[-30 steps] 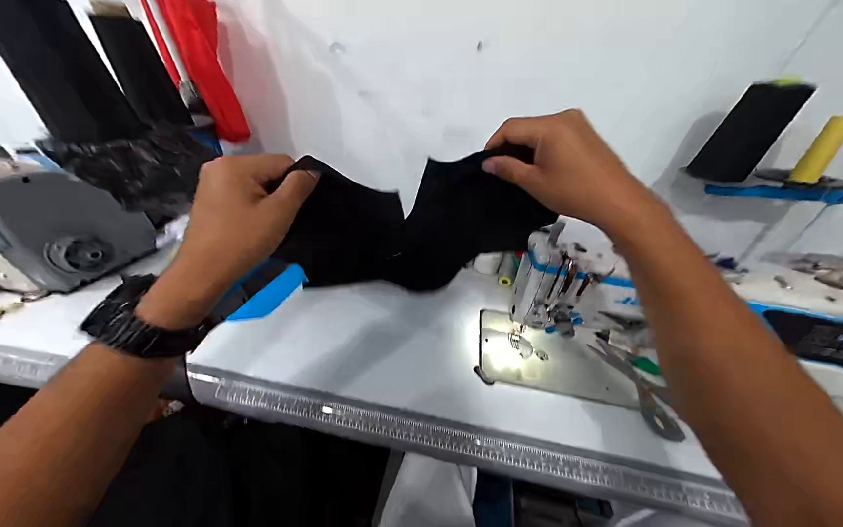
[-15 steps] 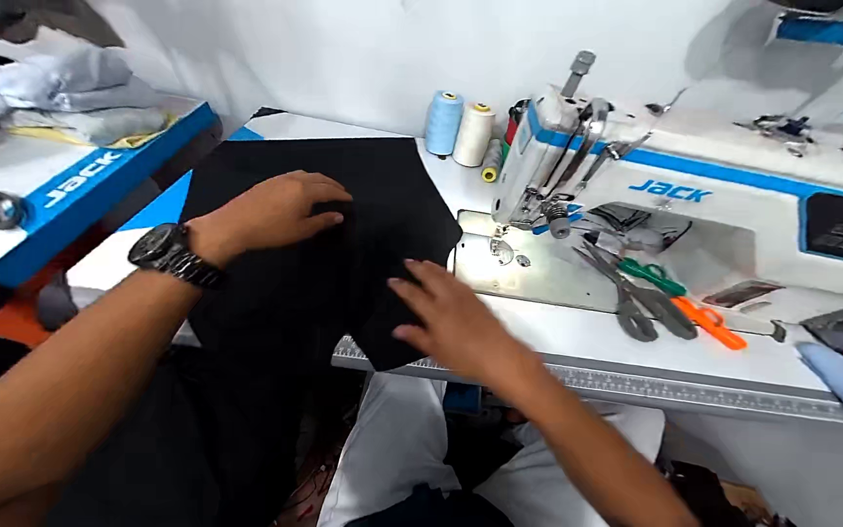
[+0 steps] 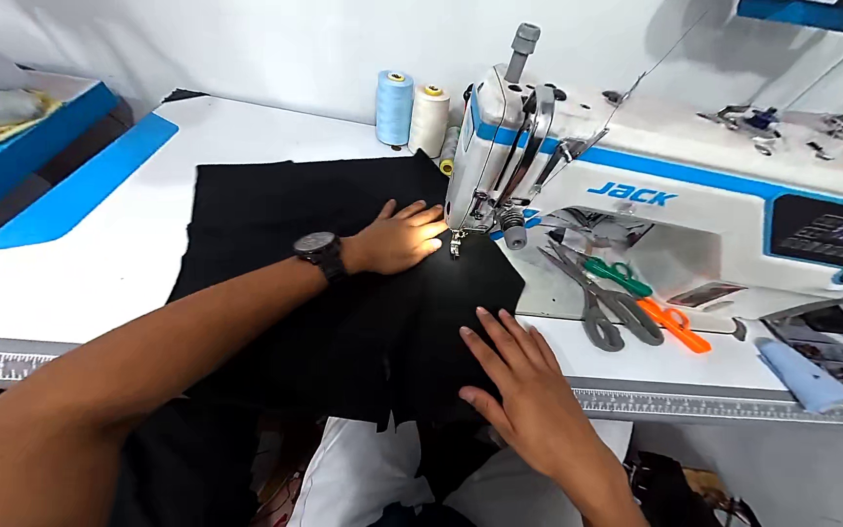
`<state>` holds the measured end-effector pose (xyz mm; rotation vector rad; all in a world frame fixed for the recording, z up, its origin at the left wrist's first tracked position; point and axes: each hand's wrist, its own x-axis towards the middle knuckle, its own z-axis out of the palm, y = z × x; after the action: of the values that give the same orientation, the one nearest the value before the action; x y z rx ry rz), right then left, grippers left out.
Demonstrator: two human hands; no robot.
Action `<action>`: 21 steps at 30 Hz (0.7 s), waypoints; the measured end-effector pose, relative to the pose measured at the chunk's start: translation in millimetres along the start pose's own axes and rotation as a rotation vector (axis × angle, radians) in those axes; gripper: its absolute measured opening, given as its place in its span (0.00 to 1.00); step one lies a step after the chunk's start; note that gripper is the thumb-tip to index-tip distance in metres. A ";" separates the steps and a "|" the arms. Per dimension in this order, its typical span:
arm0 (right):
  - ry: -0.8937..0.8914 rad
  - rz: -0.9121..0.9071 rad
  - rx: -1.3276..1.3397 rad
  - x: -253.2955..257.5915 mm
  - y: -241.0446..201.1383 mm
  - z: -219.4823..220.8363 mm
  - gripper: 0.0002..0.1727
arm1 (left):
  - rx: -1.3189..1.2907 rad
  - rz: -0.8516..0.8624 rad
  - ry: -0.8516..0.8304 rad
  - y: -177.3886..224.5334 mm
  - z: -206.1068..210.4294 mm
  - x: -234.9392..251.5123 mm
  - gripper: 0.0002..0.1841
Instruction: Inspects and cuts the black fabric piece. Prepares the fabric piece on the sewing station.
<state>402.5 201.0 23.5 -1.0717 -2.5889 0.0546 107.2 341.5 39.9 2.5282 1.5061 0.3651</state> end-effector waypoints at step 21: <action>0.126 0.076 0.082 -14.8 63.4 -48.7 0.27 | -0.004 -0.296 0.301 56.0 -59.6 -179.3 0.30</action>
<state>471.0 231.6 54.8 -1.1068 -2.4130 0.1078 54.3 158.6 90.8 2.2741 1.9490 0.7237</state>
